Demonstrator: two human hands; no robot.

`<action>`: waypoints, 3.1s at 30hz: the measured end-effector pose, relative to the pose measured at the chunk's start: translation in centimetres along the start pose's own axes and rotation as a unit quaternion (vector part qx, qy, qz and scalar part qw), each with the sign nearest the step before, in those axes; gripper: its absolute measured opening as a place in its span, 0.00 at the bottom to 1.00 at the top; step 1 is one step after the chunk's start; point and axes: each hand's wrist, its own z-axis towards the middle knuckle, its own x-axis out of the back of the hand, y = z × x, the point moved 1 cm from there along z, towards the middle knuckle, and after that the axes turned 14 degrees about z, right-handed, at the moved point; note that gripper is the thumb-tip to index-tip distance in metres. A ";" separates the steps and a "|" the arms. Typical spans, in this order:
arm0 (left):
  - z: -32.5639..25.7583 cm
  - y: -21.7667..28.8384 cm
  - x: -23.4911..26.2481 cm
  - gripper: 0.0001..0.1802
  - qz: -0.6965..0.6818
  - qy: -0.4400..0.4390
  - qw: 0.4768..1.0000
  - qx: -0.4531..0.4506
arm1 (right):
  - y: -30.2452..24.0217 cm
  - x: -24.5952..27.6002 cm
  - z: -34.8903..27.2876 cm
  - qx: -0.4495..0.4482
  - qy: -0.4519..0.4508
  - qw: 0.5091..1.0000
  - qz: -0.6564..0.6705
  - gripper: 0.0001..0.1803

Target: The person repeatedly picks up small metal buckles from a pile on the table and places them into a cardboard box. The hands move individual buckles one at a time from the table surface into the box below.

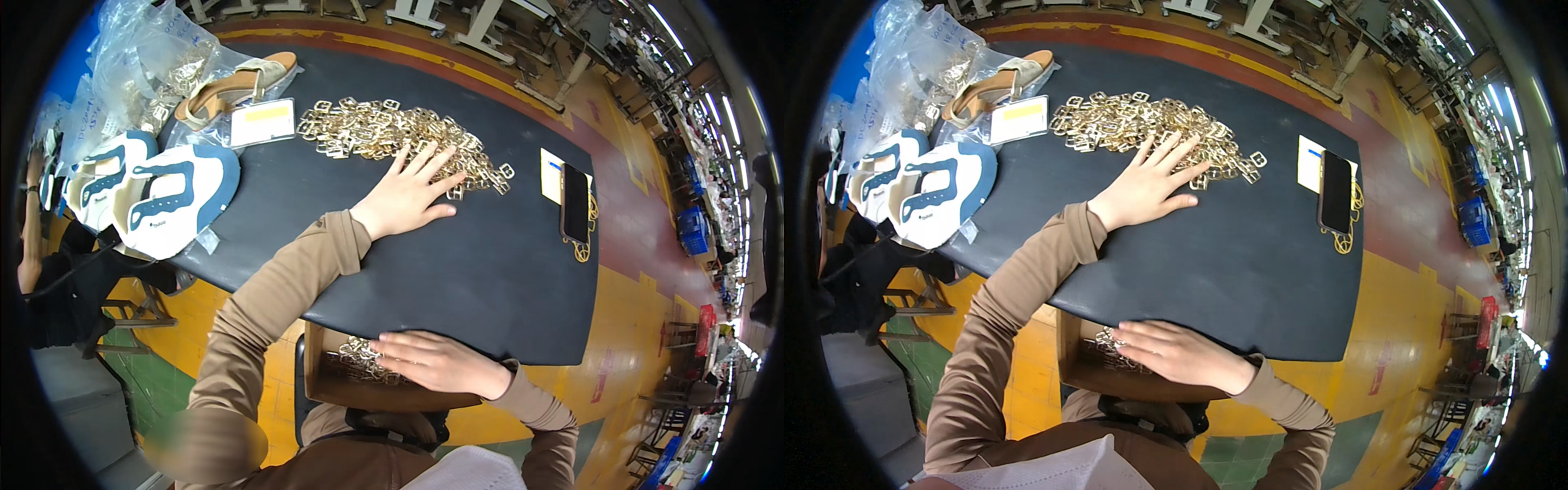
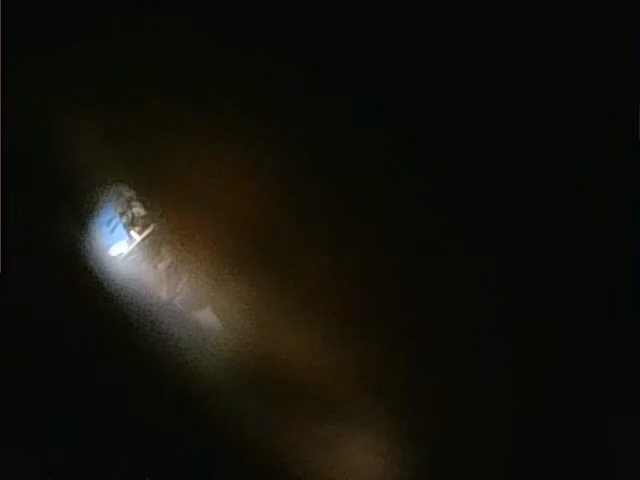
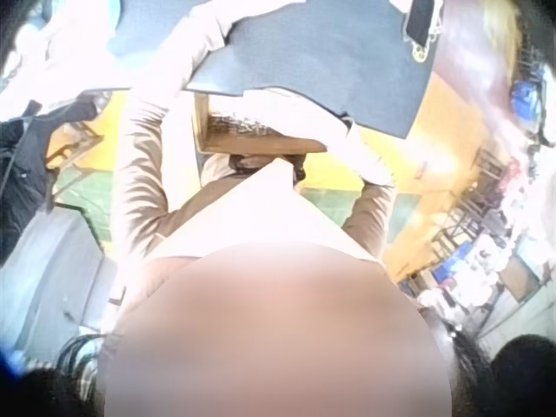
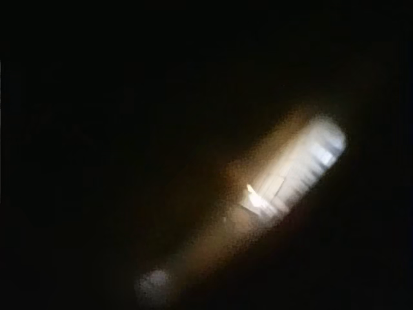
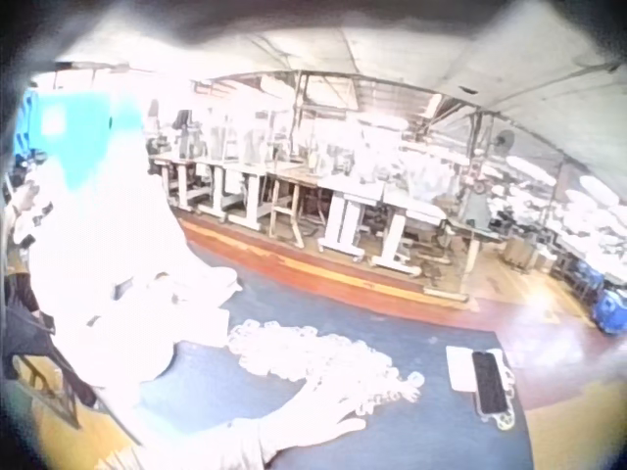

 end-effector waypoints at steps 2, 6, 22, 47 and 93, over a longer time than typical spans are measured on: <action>-0.9 0.4 0.2 0.35 -0.015 -0.016 0.999 -0.034 | -1.0 0.6 -1.2 -0.010 -0.016 0.998 0.062 0.20; -3.7 0.8 2.0 0.35 -0.080 -0.116 0.985 -0.100 | -0.7 5.0 -2.6 -0.012 0.056 0.997 -0.046 0.18; -5.7 -1.8 6.0 0.15 -0.306 -0.004 0.951 0.046 | 5.4 7.4 -0.2 -0.175 0.137 0.974 -0.051 0.25; -5.6 -1.8 4.6 0.20 -0.232 0.045 0.969 0.070 | 5.1 6.5 2.2 -0.135 0.129 0.977 -0.106 0.26; -3.7 -0.8 5.2 0.12 -0.199 -0.139 0.969 -0.040 | 9.7 12.4 2.1 -0.134 0.282 0.944 -0.107 0.18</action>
